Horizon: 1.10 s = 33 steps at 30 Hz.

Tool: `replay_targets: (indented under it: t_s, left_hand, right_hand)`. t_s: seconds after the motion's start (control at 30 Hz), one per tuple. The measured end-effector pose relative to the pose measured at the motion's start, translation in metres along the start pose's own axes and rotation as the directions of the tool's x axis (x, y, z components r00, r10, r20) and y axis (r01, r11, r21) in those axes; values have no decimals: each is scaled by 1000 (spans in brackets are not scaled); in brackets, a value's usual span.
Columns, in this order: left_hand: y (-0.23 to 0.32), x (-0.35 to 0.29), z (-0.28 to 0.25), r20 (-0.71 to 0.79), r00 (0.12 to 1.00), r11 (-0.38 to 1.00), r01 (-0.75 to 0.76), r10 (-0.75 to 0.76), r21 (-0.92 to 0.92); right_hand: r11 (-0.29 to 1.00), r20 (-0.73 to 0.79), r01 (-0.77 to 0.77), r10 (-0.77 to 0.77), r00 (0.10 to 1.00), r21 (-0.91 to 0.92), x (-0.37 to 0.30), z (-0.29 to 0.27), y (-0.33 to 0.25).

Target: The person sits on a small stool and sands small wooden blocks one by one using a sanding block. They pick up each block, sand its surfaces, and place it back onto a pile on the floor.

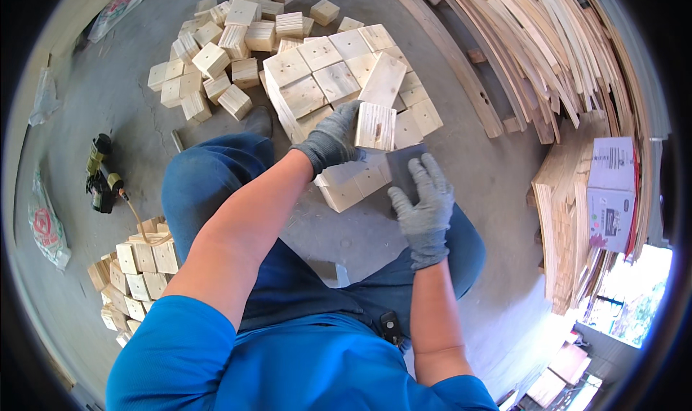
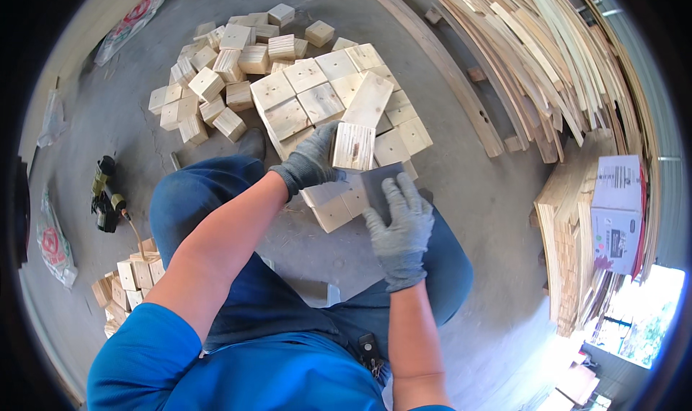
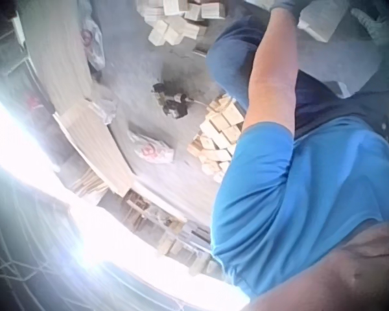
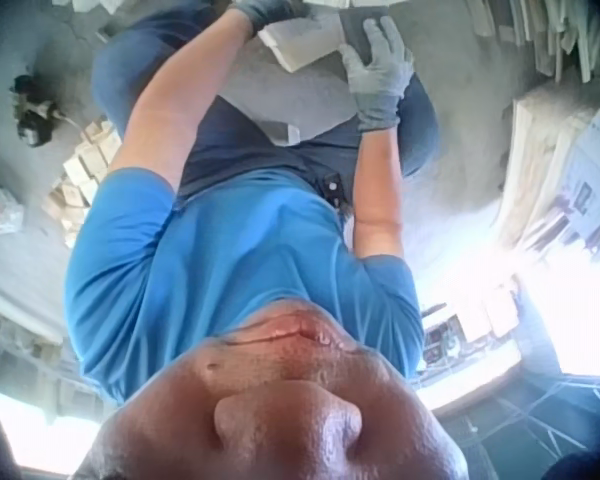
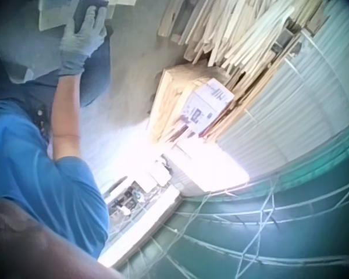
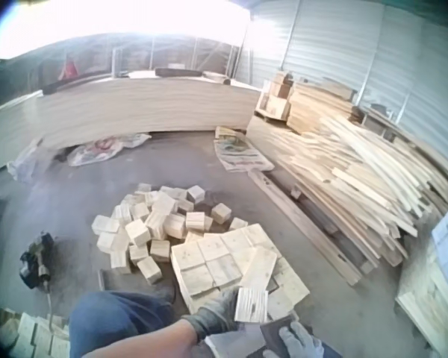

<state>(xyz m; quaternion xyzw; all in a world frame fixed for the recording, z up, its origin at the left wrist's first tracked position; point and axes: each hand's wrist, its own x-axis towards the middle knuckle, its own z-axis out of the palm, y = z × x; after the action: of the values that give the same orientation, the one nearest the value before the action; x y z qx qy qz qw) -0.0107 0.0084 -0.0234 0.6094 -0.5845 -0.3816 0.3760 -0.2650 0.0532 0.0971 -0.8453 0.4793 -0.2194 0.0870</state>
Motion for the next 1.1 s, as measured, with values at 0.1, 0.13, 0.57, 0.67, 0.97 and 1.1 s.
replay_targets:
  t_s: [0.1,0.13,0.57,0.67,0.97,1.1]
  left_hand:
    - [4,-4,-8,-1,999,999,43,-43,-8]
    - [8,-3,-10,4,999,999,44,-43,-24]
    - [18,6,-6,16,998,989,59,-57,-134]
    - [18,12,-12,33,993,955,120,-115,-271]
    - [41,8,-39,263,910,922,364,-322,-129]
    - [44,5,-37,298,891,920,383,-343,-85]
  right_hand:
    - [995,-47,-100,100,994,3,13,-23,23]
    - [994,-77,-109,110,991,18,17,-29,34]
    - [929,-208,-303,346,915,212,14,-20,90]
    - [919,-177,-355,383,907,171,17,-24,85]
    - [926,-127,-350,368,921,144,15,-23,85]
    - [932,-127,-323,345,930,165,16,-20,86]
